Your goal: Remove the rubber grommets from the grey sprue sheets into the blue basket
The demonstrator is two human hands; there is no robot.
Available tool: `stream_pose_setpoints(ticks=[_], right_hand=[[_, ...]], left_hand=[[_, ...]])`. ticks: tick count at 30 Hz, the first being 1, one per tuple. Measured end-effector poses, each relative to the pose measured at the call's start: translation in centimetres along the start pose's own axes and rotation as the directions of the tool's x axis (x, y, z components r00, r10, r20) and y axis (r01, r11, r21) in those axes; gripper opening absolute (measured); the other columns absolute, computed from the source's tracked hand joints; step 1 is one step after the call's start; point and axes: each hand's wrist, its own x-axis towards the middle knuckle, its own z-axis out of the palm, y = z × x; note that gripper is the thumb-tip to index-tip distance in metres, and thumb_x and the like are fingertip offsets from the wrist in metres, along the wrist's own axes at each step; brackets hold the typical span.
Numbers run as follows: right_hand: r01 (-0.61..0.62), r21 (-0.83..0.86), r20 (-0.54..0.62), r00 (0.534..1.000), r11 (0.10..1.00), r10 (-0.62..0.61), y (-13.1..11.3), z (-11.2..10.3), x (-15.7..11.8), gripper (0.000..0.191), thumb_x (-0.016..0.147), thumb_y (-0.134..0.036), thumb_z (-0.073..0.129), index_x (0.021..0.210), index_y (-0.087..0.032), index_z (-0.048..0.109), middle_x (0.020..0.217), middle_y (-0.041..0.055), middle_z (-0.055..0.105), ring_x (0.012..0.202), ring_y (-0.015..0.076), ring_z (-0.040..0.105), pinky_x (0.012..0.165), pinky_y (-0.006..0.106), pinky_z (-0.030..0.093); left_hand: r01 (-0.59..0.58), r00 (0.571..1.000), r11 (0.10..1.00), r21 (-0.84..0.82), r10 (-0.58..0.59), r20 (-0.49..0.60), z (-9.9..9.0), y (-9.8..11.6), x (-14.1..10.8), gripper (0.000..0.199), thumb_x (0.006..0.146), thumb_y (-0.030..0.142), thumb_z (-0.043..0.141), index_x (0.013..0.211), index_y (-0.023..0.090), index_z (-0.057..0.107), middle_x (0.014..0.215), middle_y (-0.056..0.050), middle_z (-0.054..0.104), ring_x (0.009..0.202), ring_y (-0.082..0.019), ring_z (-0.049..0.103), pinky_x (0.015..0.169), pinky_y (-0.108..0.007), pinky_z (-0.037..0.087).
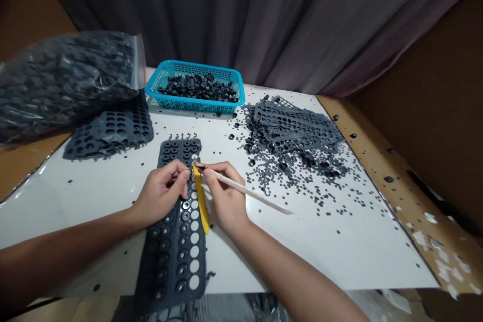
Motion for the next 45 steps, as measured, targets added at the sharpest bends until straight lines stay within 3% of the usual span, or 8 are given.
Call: stream_pose_setpoints(ticks=[5,17,27,36,41,45], right_hand=[[-0.119,0.174,0.068,0.992,0.978,0.108,0.41,0.00,-0.28,0.008,0.079,-0.029,0.065,0.080,-0.021,0.063,0.098,0.0044,0.072,0.098,0.0200,0.065,0.095,0.039,0.046],[-0.095,0.101,0.054,0.994,0.990,0.090,-0.24,0.26,-0.35,0.008,0.077,-0.029,0.067,0.077,-0.021,0.064,0.089,0.0037,0.073,0.088,0.0186,0.068,0.087,0.036,0.051],[-0.002,-0.018,0.041,0.999,1.000,0.003,-0.01,0.13,-0.39,0.006,0.079,-0.027,0.064,0.079,-0.021,0.064,0.089,0.0043,0.073,0.086,0.0189,0.069,0.079,0.033,0.054],[0.184,-0.287,0.063,0.983,0.940,-0.173,-0.10,-0.01,-0.85,0.006,0.082,-0.021,0.059,0.085,-0.021,0.064,0.093,0.0042,0.072,0.090,0.0181,0.067,0.082,0.031,0.052],[0.076,-0.274,0.015,0.997,0.959,-0.074,-0.18,0.09,-0.45,0.006,0.081,-0.025,0.060,0.083,-0.021,0.065,0.091,0.0046,0.073,0.085,0.0184,0.068,0.076,0.030,0.053],[-0.016,-0.072,-0.008,1.000,0.997,0.016,-0.21,0.07,-0.17,0.007,0.078,-0.028,0.064,0.078,-0.020,0.063,0.090,0.0046,0.073,0.086,0.0189,0.068,0.079,0.033,0.053]], left_hand=[[-0.001,1.000,1.000,0.004,0.002,-0.006,0.03,-0.15,0.07,0.024,0.090,0.033,0.041,0.071,0.019,0.047,0.051,0.005,0.054,0.048,-0.010,0.052,0.053,-0.023,0.041],[-0.008,1.000,1.000,0.000,0.008,-0.012,0.10,-0.19,0.03,0.022,0.090,0.032,0.042,0.072,0.019,0.047,0.050,0.005,0.054,0.047,-0.010,0.052,0.053,-0.022,0.040],[0.000,1.000,1.000,0.004,0.000,-0.010,0.06,-0.26,0.00,0.023,0.089,0.032,0.042,0.071,0.019,0.047,0.051,0.005,0.054,0.048,-0.010,0.052,0.053,-0.022,0.040],[-0.003,1.000,1.000,-0.009,0.003,0.028,0.03,-0.20,0.04,0.023,0.090,0.033,0.041,0.073,0.019,0.047,0.052,0.005,0.054,0.050,-0.011,0.053,0.055,-0.023,0.041],[-0.067,0.996,0.998,-0.001,0.067,0.065,-0.06,-0.08,-0.08,0.023,0.090,0.032,0.040,0.073,0.019,0.047,0.053,0.005,0.054,0.050,-0.010,0.052,0.055,-0.022,0.041],[-0.030,0.999,0.999,-0.019,0.031,0.038,-0.04,-0.25,0.00,0.023,0.091,0.032,0.040,0.073,0.019,0.047,0.052,0.005,0.054,0.050,-0.010,0.052,0.055,-0.023,0.041]])
